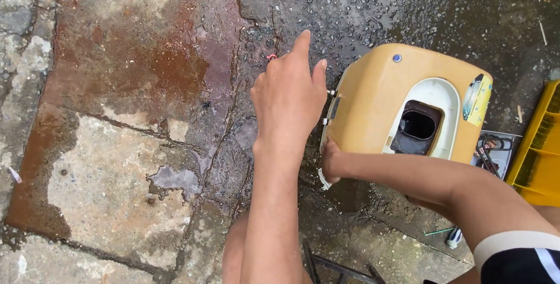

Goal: Cleaning and reinstalling a heating element and gasket into a portable water heater tank.

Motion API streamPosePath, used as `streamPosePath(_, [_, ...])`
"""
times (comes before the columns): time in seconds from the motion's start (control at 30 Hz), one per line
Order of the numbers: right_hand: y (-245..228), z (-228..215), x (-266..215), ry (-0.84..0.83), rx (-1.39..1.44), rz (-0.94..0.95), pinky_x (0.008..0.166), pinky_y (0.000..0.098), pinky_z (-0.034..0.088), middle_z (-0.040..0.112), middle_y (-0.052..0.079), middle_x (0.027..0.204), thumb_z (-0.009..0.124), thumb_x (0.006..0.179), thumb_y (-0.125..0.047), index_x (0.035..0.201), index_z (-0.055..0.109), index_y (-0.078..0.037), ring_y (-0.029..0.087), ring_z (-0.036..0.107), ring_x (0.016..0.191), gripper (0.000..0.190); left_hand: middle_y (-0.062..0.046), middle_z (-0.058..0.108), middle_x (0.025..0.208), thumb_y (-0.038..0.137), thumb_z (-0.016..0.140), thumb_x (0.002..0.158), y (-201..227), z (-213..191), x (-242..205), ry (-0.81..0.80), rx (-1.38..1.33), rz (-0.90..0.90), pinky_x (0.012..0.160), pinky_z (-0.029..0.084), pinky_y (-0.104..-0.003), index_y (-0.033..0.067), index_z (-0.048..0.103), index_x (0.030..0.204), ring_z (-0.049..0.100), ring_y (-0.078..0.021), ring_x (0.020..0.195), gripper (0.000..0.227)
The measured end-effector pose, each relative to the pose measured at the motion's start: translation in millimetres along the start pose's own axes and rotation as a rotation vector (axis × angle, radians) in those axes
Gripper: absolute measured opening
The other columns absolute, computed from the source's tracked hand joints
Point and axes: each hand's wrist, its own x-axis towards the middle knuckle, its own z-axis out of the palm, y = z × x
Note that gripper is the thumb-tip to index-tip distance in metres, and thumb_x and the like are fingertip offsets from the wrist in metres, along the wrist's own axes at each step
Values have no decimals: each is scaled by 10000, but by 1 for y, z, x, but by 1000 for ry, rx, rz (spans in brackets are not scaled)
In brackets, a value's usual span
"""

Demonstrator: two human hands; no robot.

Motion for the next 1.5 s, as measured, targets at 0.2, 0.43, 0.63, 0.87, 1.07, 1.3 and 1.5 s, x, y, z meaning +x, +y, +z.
streamPosePath(0.2, [209, 20, 58, 67, 413, 509, 1191, 724, 125, 338, 94, 1682, 325, 988, -650, 1607, 354, -233, 389, 209, 1584, 747, -167, 735, 1179, 332, 575, 991, 3, -2, -3, -2, -4, -12, 794, 492, -694, 156, 502, 1484, 666, -502, 1002, 528])
streamPosePath(0.43, [203, 19, 63, -105, 375, 755, 1073, 812, 248, 434, 175, 1632, 567, 947, -384, 1441, 618, -229, 527, 300, 1515, 521, -194, 745, 1087, 324, 584, 997, -2, -2, -5, -25, 20, -56, 768, 500, -688, 161, 495, 1485, 667, -517, 983, 523])
streamPosePath(0.63, [4, -7, -54, 25, 140, -17, 1278, 636, 20, 134, 200, 1710, 144, 1060, -669, 1649, 209, -142, 399, 37, 1592, 793, -198, 732, 1110, 344, 567, 998, -10, -4, 2, 26, 21, -38, 758, 497, -689, 158, 519, 1456, 672, -491, 979, 497])
streamPosePath(0.87, [179, 33, 32, 46, 343, 354, 1192, 714, 96, 275, 72, 1698, 213, 968, -748, 1647, 248, -220, 331, 119, 1611, 861, -222, 725, 1104, 339, 569, 995, 0, -7, -9, -1, 2, -50, 761, 489, -710, 173, 519, 1470, 658, -519, 998, 506])
streamPosePath(1.07, [177, 52, 50, 285, 480, 882, 1101, 892, -24, 427, 111, 1627, 357, 941, -572, 1510, 516, -214, 469, 266, 1517, 690, -294, 715, 1176, 196, 626, 955, -3, -18, -7, 31, -177, 4, 849, 486, -708, 2, 567, 1430, 686, -542, 1047, 517])
streamPosePath(1.3, [15, 36, -12, 367, 117, 60, 1195, 672, 212, 570, 139, 1445, 256, 1023, -568, 1318, 647, -192, 370, 470, 1396, 617, -278, 707, 1216, 179, 629, 959, 5, -18, -1, -1, -169, -52, 915, 471, -695, 14, 562, 1445, 678, -497, 1106, 518])
streamPosePath(1.5, [218, 89, 33, 474, 474, 626, 1184, 709, 150, 663, 50, 1394, 194, 945, -750, 1304, 711, -250, 367, 504, 1385, 804, -262, 714, 1213, 213, 623, 963, 12, -8, -8, -31, -147, -29, 901, 482, -700, 24, 560, 1443, 680, -501, 1106, 519])
